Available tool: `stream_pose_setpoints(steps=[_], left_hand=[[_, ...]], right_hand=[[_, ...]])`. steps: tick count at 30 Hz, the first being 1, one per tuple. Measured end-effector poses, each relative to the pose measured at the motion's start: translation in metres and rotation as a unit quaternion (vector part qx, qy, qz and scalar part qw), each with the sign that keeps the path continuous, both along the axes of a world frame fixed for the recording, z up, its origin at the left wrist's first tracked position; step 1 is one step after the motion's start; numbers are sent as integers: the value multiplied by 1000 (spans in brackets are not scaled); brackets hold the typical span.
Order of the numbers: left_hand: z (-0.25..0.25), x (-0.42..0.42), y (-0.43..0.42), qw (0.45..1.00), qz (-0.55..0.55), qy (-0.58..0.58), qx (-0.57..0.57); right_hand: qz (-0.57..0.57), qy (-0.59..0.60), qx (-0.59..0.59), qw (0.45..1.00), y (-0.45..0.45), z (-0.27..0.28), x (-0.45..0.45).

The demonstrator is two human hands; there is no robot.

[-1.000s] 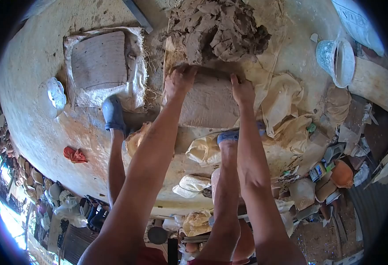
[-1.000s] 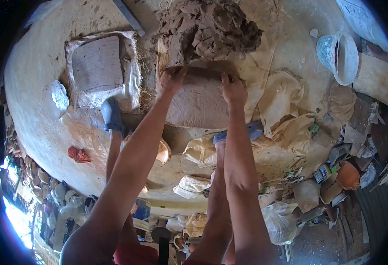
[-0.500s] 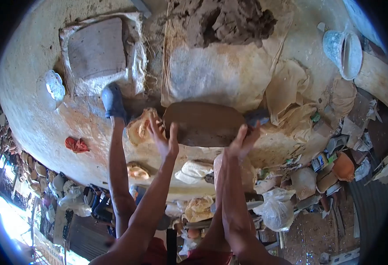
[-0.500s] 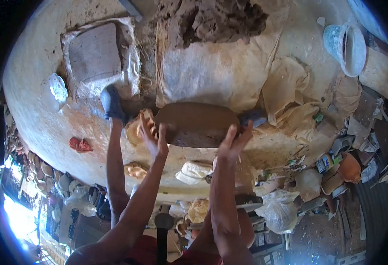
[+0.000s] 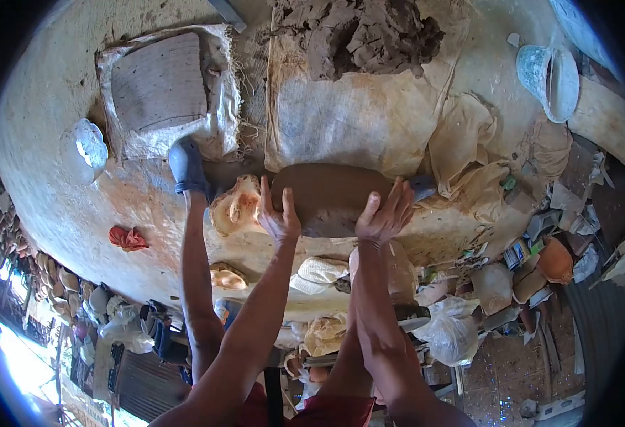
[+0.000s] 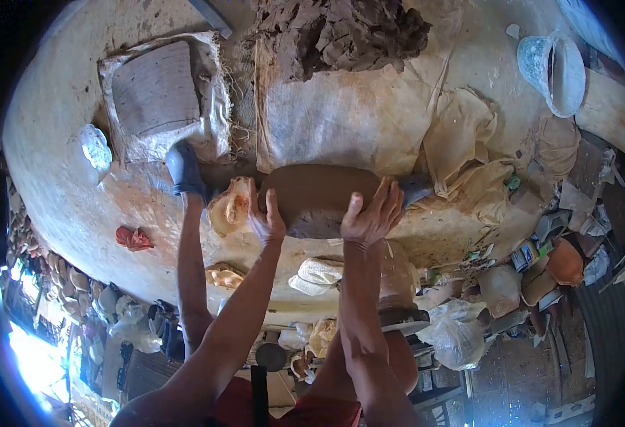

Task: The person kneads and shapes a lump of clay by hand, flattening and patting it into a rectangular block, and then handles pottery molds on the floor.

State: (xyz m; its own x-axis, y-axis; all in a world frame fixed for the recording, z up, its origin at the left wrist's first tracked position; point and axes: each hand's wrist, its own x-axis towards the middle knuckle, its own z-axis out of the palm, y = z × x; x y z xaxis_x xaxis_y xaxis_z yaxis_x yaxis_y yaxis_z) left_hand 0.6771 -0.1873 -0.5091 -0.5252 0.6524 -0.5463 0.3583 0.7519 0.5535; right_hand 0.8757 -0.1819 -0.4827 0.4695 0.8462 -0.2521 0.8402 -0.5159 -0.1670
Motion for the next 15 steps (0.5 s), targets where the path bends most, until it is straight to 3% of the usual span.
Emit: stream_pose_setpoints(steps=[4,6,7,8,9,10,12,13,14,15], left_hand=[[-7,-5,-10,1000,-10,-15,5],[-16,-9,-9,994,38,-74,66],[-18,-20,0,995,36,-71,64],[-18,-41,16,966,149,-194,-77],[-23,-59,28,890,256,-309,-216],[-44,-72,30,831,221,-459,-224],[-57,-64,29,806,246,-471,-261],[-58,-60,29,775,266,-482,-312],[-49,-58,25,777,262,-479,-315],[-36,-55,23,819,237,-418,-313]], right_hand=[[-63,126,92,986,-10,-1,29],[-243,261,127,926,-27,-30,75],[-246,263,125,925,-19,-42,89],[-354,424,13,834,-5,-54,103],[-398,500,-41,768,-6,-59,107],[-440,558,-101,697,-7,-65,111],[-440,607,-224,623,-11,-85,101],[-441,609,-221,621,-13,-79,98],[-437,629,-191,614,-21,-70,93],[-428,650,-158,608,-25,-64,89]])
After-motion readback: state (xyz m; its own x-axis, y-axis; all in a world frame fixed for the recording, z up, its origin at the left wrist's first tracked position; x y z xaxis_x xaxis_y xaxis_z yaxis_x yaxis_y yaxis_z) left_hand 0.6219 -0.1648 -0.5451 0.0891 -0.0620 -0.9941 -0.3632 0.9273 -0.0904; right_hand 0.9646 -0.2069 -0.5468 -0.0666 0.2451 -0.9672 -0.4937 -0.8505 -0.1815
